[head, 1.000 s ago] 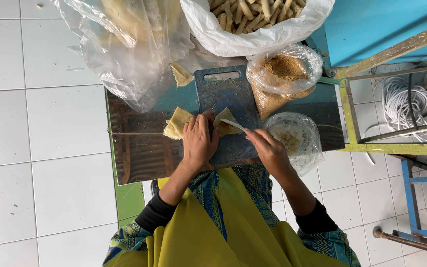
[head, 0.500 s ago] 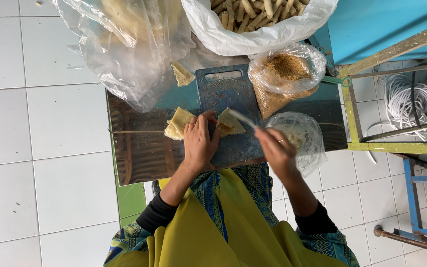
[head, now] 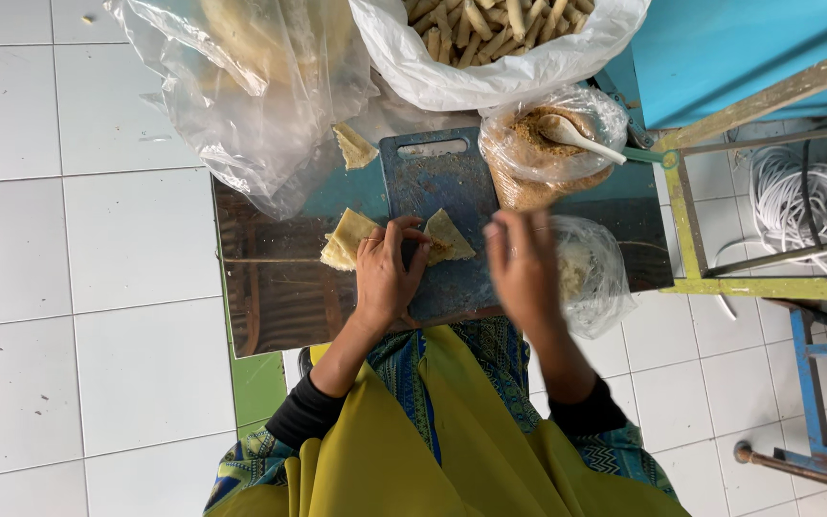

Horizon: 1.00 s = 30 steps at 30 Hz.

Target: The person sits at a low table folding triangular pastry pieces. They spoon a brown filling from a plastic bag onto a triangular wrapper, fold the wrapper over the filling into a closed triangle, and set the finished piece aside, repeating the cycle.

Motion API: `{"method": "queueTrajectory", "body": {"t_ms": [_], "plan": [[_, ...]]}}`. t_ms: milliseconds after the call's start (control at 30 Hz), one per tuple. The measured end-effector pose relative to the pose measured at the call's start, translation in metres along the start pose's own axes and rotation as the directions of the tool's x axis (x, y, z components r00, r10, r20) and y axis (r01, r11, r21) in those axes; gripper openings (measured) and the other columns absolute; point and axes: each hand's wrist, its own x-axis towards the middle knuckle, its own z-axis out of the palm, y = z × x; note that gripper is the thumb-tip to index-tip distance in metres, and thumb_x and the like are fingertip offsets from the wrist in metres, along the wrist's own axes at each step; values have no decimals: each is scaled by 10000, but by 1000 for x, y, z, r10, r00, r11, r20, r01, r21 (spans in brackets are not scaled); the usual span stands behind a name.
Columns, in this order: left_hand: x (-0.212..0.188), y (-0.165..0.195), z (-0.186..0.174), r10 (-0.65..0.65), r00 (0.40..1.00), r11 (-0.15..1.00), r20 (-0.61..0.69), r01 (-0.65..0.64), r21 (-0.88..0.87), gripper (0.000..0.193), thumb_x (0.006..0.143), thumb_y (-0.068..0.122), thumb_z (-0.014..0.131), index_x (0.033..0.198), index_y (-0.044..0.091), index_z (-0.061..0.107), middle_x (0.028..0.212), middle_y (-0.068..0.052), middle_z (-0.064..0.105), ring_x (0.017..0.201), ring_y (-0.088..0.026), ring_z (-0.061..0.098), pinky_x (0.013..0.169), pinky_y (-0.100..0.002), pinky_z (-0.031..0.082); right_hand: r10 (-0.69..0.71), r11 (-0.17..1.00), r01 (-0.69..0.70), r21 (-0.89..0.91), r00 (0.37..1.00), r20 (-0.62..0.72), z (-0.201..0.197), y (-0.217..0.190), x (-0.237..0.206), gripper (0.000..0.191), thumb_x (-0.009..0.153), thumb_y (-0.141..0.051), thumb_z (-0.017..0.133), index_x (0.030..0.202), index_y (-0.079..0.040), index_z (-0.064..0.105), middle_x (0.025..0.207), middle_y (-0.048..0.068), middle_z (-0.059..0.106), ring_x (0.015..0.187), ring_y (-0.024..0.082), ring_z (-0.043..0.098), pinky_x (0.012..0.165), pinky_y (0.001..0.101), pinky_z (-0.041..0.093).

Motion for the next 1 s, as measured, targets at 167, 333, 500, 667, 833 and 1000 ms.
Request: {"method": "queueTrajectory", "body": {"t_ms": [167, 333, 500, 667, 833, 1000], "plan": [[0, -3, 2, 0, 1000, 1000, -2, 0, -2, 393, 893, 76, 736, 1252, 89, 577, 1002, 28, 740, 980, -234, 646, 892, -398, 454, -19, 991, 37, -132, 991, 135, 31, -16, -27, 277, 920, -150, 727, 1068, 14, 559, 1020, 195, 571, 976, 381, 603, 810, 471, 505], [2, -4, 2, -29, 1000, 999, -5, 29, 15, 422, 853, 73, 743, 1244, 93, 584, 1003, 2, 704, 970, -248, 630, 876, -399, 451, 0, 1000, -2, 30, 997, 81, 38, -10, -26, 244, 919, -86, 746, 1032, -25, 539, 975, 134, 617, 926, 336, 623, 786, 454, 499], [2, -2, 1, -15, 999, 999, 30, 14, 29, 406, 863, 84, 728, 1241, 93, 578, 998, 19, 712, 975, -251, 629, 903, -413, 454, 66, 969, -73, 235, 997, 39, 46, -10, -29, 247, 937, -23, 735, 1083, -29, 536, 956, 108, 630, 856, 258, 653, 762, 386, 530], [3, -2, -3, -6, 998, 1000, 69, 6, 0, 379, 896, 62, 698, 1253, 95, 574, 1018, 19, 738, 975, -256, 632, 919, -413, 469, -7, 910, 49, 412, 995, -103, 54, -14, -32, 376, 955, 6, 698, 1281, 0, 512, 1100, 162, 619, 960, 251, 677, 859, 352, 569], [10, -4, -19, 59, 976, 998, 210, -63, 16, 366, 856, -13, 647, 1198, 117, 626, 1047, 4, 764, 942, -276, 642, 907, -419, 487, -48, 924, 63, 376, 998, -50, 55, -21, -34, 435, 1007, -5, 670, 1397, -9, 477, 1164, 168, 672, 1077, 266, 711, 929, 364, 582], [22, -11, -29, 148, 944, 986, 296, -164, 30, 192, 825, 76, 713, 1002, 152, 704, 1030, 14, 777, 857, -260, 642, 837, -380, 508, -119, 943, 87, 321, 990, 80, 41, -23, -36, 518, 1023, 12, 627, 1497, -18, 422, 1247, 179, 687, 1147, 312, 707, 944, 391, 572]]}}
